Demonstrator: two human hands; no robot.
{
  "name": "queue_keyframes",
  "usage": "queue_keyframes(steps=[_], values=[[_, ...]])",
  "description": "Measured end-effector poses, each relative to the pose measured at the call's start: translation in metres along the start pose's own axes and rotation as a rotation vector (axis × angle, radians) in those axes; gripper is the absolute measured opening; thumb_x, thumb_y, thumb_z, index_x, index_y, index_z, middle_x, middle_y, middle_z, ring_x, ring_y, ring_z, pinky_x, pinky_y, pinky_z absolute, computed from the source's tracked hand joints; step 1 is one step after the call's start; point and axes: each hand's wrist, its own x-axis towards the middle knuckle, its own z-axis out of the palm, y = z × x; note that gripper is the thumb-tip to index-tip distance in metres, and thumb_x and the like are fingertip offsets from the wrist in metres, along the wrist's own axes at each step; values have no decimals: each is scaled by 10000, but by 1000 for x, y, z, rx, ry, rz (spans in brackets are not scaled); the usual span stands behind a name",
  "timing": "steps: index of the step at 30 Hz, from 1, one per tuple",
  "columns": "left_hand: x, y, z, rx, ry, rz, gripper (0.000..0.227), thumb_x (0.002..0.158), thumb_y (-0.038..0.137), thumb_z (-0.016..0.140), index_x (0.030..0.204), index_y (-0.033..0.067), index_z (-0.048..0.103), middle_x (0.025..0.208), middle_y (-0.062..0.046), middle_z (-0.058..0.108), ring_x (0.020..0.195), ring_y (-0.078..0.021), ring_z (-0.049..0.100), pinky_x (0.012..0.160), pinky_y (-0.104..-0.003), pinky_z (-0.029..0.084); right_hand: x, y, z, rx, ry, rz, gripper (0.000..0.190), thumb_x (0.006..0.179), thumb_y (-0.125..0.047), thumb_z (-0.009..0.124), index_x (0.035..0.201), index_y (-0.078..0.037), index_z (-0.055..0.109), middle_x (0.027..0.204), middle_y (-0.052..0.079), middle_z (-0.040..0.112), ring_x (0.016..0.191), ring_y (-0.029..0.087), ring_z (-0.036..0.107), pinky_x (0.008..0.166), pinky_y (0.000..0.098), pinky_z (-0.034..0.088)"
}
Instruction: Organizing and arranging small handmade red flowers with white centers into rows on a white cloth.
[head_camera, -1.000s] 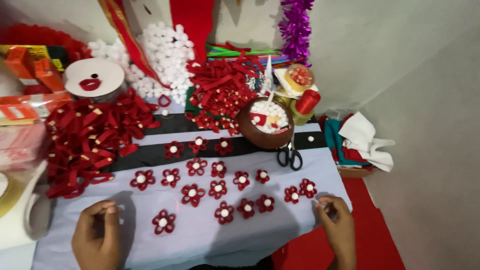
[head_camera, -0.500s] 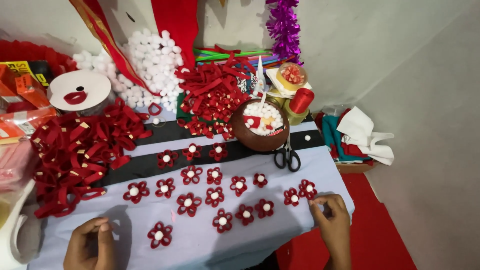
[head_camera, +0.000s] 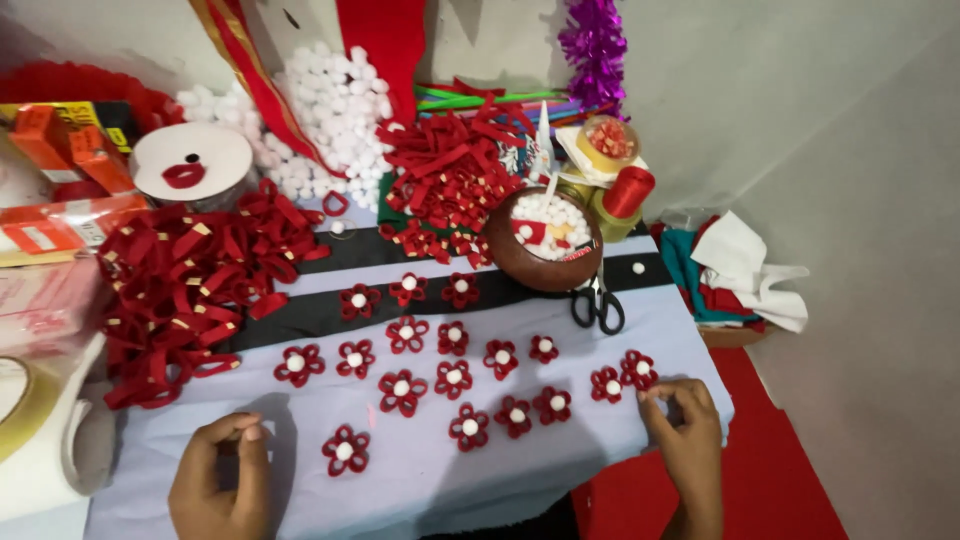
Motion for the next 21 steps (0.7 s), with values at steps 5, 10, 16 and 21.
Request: queue_keyframes(steps=[5, 10, 16, 21], values=[[-1, -12, 1, -3, 17, 31, 148, 1026, 178, 625, 1074, 89, 733, 920, -20, 710, 833, -142, 627, 878, -262, 467, 2, 15, -3, -50, -11, 4, 160, 898, -262, 747, 868, -107, 721, 1009, 29, 670, 877, 173, 609, 720, 322, 464], [0, -12, 8, -18, 58, 46, 136, 998, 175, 647, 1023, 90, 750, 915, -6, 722, 806, -126, 621, 860, -254, 480, 8, 54, 7, -47, 31, 38, 258, 937, -316, 712, 902, -61, 739, 1018, 73, 688, 965, 214, 666, 819, 361, 508], [1, -30, 16, 12, 57, -90, 182, 959, 245, 635, 976, 137, 779, 805, 16, 730, 737, -116, 635, 795, -255, 494, 45, 36, -7, -96, 557, -408, 316, 1128, -62, 672, 826, -42, 581, 748, 116, 501, 688, 228, 418, 702, 390, 334], [11, -126, 41, 39, -72, -231, 212, 914, 295, 689, 982, 134, 808, 685, -19, 716, 570, -139, 628, 608, -287, 496, 88, -102, -30, -81, 65, -487, 158, 977, -147, 656, 900, -27, 726, 899, 110, 693, 886, 231, 633, 837, 361, 489]])
